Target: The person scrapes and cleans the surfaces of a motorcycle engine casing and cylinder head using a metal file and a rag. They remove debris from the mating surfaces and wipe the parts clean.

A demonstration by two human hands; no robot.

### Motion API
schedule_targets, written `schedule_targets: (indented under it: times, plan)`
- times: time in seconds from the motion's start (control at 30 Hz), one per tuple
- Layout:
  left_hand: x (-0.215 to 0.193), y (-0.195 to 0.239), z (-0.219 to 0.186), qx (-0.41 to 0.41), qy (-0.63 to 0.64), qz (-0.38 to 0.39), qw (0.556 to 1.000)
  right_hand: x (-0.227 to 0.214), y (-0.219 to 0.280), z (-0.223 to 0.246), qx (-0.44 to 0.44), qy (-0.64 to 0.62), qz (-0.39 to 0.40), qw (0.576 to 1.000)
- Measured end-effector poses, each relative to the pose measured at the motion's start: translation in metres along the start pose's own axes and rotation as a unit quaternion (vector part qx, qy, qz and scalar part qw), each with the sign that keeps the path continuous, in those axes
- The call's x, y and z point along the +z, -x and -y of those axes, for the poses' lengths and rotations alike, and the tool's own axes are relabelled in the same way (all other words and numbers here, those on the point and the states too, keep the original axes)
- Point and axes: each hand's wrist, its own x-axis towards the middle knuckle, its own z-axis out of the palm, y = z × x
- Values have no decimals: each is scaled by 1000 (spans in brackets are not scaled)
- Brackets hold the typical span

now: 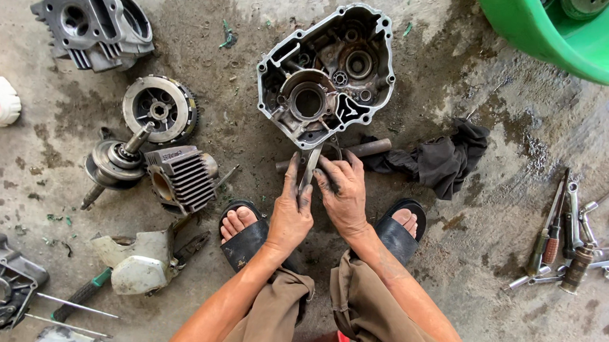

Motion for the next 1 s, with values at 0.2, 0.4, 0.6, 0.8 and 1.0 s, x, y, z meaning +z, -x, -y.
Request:
schedule_targets:
  times: [0.2, 0.4, 0.6, 0.8, 1.0]
  plan:
    - [-28, -1, -35, -47, -36, 70, 996, -2, 3, 4, 42, -42, 1, 998]
    - [-32, 9, -36, -121, -48, 67, 989, -3, 2, 9, 34, -54, 7, 998]
    - [-12, 8, 32, -105, 51, 62, 991, -2, 6, 6, 18, -38, 14, 999]
    - [-7, 13, 41, -61, 101, 58, 991, -3, 7, 9, 20, -47, 5, 999]
    - [3, 9, 55, -77, 130, 65, 986, -4, 6, 13, 22, -47, 18, 998]
